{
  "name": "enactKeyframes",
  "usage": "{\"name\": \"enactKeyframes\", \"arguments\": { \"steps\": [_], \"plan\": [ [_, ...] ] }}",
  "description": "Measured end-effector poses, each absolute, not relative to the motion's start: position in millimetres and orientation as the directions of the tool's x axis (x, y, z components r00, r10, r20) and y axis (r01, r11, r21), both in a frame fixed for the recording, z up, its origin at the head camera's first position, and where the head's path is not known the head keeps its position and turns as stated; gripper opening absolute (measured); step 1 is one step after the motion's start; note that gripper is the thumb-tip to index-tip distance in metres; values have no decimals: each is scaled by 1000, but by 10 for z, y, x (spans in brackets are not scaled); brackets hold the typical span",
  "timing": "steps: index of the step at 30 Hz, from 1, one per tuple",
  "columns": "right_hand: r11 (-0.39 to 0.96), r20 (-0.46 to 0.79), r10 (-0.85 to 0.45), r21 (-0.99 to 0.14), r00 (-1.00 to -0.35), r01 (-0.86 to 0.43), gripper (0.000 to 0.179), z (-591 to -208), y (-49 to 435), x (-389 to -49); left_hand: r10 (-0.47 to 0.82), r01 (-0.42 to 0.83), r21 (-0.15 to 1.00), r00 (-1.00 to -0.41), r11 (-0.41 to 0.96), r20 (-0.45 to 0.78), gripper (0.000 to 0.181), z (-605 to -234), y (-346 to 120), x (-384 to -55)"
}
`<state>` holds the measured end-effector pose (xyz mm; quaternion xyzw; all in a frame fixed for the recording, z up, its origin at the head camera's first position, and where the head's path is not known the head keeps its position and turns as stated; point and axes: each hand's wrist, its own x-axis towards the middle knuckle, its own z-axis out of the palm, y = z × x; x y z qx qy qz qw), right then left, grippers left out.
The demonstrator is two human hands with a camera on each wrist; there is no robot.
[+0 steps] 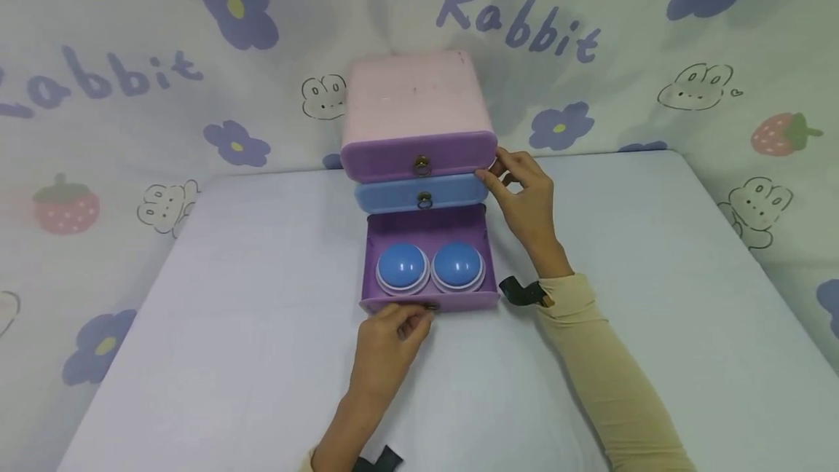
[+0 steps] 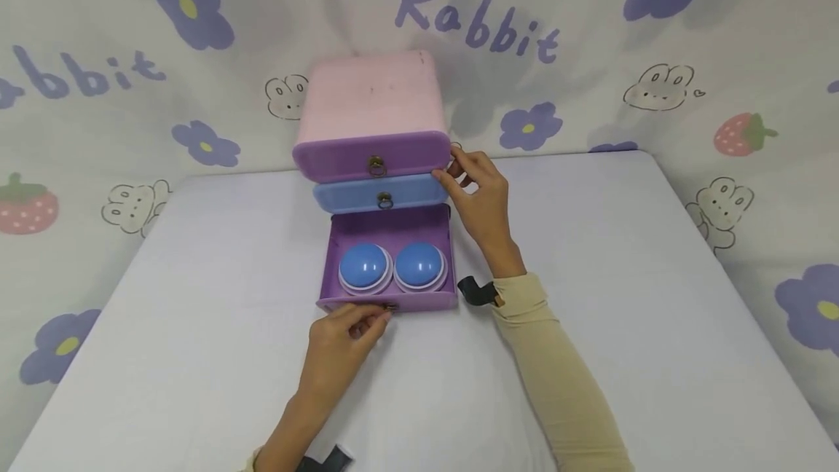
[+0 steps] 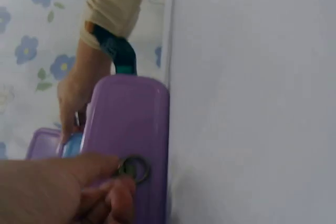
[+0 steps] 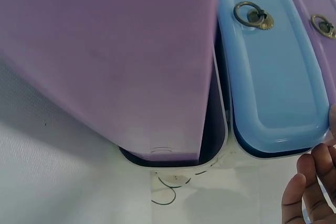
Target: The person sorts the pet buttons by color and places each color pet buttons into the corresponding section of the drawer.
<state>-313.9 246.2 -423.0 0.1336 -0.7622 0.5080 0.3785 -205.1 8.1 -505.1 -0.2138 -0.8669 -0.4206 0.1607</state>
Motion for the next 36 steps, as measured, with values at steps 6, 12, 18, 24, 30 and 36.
{"name": "enactKeyframes", "arguments": {
  "steps": [6,12,18,24,30,36],
  "plan": [
    [439,711,184,-677,-678,-591,42,-4233,2464,-3142,183,566,544,-778,619,601,15,-5134,115,-2117],
    [438,699,189,-689,-690,-578,42,-4214,2464,-3142,155,604,549,-741,578,653,10,-5144,134,-2213],
    [439,695,195,-693,-692,-572,42,-4210,2465,-3129,152,590,561,-755,581,638,10,-5163,148,-2241],
    [435,690,193,-697,-698,-570,42,-4215,2457,-3124,146,573,624,-787,531,599,11,-5204,162,-2260],
    [445,692,194,-694,-696,-566,43,-4206,2458,-3124,118,553,680,-810,482,575,10,-5218,200,-2328],
    [442,688,193,-698,-700,-564,42,-4190,2460,-3117,100,548,684,-810,481,578,11,-5214,230,-2390]
  ]
}}
